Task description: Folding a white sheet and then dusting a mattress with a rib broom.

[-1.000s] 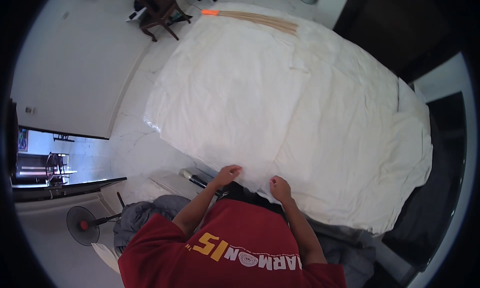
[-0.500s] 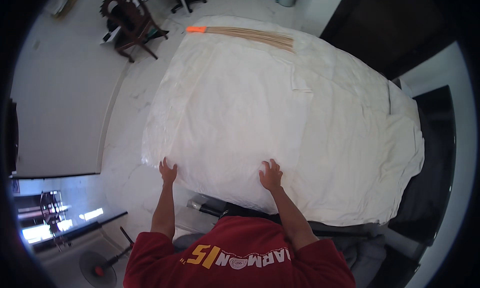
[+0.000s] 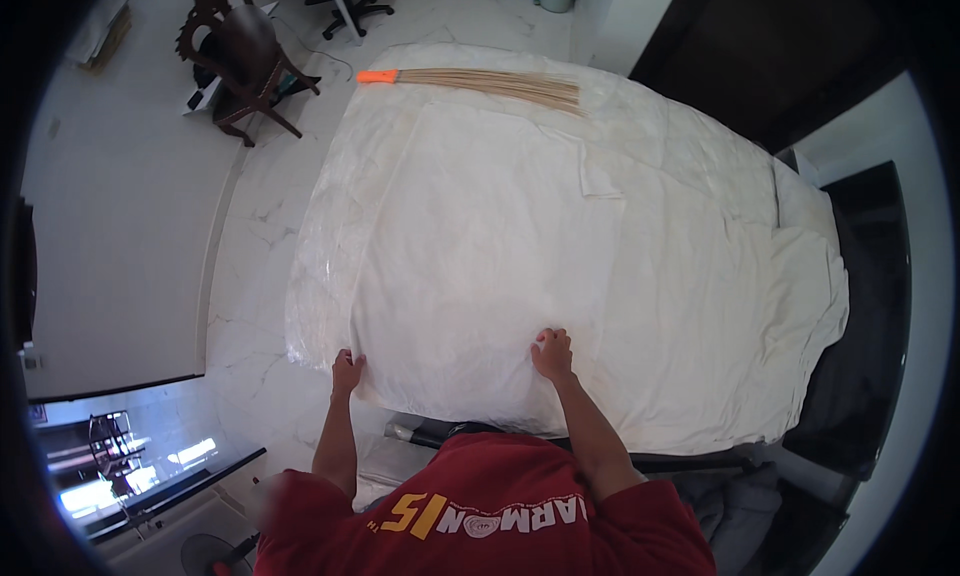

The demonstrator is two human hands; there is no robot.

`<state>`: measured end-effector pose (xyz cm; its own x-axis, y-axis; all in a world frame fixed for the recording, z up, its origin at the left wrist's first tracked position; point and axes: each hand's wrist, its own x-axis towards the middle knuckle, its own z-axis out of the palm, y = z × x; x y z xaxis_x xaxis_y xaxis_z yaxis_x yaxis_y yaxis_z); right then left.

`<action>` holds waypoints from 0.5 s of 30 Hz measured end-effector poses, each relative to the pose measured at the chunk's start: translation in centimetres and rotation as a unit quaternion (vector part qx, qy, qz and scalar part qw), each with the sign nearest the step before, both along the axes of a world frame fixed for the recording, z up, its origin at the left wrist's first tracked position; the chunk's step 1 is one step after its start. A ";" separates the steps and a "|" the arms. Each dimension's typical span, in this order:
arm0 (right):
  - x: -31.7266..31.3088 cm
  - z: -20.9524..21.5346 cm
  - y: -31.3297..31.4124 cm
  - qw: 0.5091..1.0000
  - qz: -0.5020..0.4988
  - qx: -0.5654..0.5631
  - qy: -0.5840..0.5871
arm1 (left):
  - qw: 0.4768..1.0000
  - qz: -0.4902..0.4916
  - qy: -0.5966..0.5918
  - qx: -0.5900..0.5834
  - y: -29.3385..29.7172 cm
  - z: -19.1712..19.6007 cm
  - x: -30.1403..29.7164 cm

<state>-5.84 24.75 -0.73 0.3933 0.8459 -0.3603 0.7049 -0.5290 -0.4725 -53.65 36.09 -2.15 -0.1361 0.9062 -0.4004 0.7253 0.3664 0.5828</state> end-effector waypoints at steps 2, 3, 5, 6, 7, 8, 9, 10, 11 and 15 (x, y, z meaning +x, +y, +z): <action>1.2 -0.7 -0.2 1.000 -0.018 0.000 -0.005 | 0.997 -0.054 0.031 -0.053 0.4 1.7 3.1; 1.0 -0.7 0.4 1.000 -0.017 0.010 0.004 | 0.995 -0.040 -0.088 -0.027 0.1 2.2 3.3; 1.4 -0.9 1.7 0.998 -0.014 0.065 0.005 | 0.984 -0.020 -0.149 0.092 -1.3 2.2 4.9; 2.3 -1.0 2.4 0.997 -0.026 0.068 0.000 | 0.979 -0.046 -0.186 0.067 -1.4 3.4 6.5; 3.8 -1.1 3.1 0.996 -0.036 0.081 0.020 | 0.970 -0.073 -0.226 0.042 -1.3 6.3 8.6; 4.8 -1.1 3.9 0.993 -0.043 0.098 0.042 | 0.989 -0.046 -0.094 -0.101 -0.7 10.4 10.6; 5.3 -1.0 5.4 0.992 -0.047 0.109 0.039 | 0.999 -0.021 0.035 -0.016 -1.4 9.2 10.7; 6.2 -1.2 6.5 0.989 -0.058 0.136 0.031 | 0.985 0.002 0.158 0.068 -2.5 7.6 11.0; 7.3 -1.5 7.9 0.984 -0.069 0.164 0.021 | 0.982 0.029 0.167 0.081 -2.6 8.1 12.9; 8.5 -1.1 12.6 0.980 -0.088 0.164 0.063 | 0.955 -0.207 0.143 0.159 -1.5 5.9 21.7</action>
